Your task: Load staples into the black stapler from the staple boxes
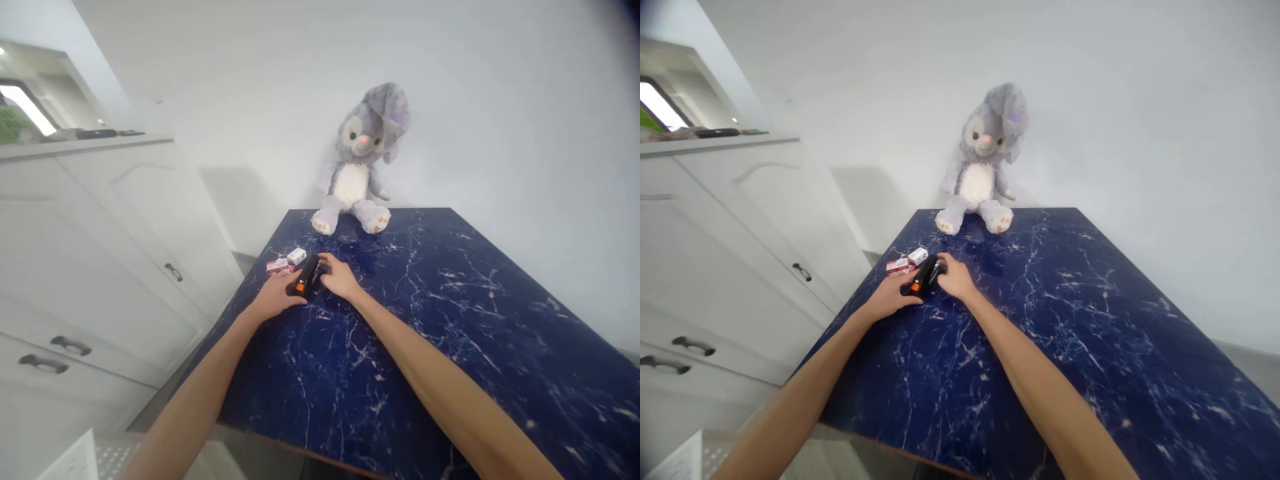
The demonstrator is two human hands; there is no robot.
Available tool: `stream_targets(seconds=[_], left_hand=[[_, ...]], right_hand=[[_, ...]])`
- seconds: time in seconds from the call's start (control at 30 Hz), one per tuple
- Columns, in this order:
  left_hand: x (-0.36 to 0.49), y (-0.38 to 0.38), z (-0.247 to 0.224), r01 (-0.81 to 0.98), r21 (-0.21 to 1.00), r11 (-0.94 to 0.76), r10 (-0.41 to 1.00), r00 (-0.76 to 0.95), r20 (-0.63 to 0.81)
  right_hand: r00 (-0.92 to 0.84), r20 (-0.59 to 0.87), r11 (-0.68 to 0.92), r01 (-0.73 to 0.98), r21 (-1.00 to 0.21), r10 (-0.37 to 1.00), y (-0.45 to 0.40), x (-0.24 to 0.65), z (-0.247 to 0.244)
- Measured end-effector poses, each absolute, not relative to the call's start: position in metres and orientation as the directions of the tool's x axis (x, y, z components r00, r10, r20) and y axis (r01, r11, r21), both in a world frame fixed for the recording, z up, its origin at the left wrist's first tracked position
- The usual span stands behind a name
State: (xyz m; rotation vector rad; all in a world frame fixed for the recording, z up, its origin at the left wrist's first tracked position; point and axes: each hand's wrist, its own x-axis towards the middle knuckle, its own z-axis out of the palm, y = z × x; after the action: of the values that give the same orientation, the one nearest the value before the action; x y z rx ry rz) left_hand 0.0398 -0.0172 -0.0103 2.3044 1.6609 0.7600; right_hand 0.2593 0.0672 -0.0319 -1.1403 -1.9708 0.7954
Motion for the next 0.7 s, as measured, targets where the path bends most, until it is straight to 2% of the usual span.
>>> stream_targets(seconds=[0.1, 0.27, 0.47, 0.6, 0.7], left_hand=[[0.050, -0.019, -0.012, 0.864, 0.373, -0.339, 0.932, 0.252, 0.261], [0.053, -0.024, -0.013, 0.878, 0.388, -0.281, 0.945, 0.182, 0.272], [0.061, -0.025, -0.010, 0.902, 0.344, -0.261, 0.931, 0.141, 0.338], [0.056, -0.020, -0.008, 0.821, 0.403, -0.405, 0.890, 0.254, 0.379], [0.038, -0.014, -0.010, 0.788, 0.481, -0.386, 0.863, 0.124, 0.490]], right_hand=[[-0.386, 0.276, 0.440, 0.445, -0.780, 0.880, 0.064, 0.258, -0.029], [-0.409, 0.279, 0.456, 0.444, -0.771, 0.869, 0.064, 0.259, -0.028], [-0.426, 0.313, 0.494, 0.428, -0.757, 0.849, 0.062, 0.258, -0.032], [-0.332, 0.377, 0.497, 0.457, -0.738, 0.865, 0.061, 0.258, -0.038], [-0.226, 0.351, 0.418, 0.454, -0.787, 0.908, 0.064, 0.258, -0.040]])
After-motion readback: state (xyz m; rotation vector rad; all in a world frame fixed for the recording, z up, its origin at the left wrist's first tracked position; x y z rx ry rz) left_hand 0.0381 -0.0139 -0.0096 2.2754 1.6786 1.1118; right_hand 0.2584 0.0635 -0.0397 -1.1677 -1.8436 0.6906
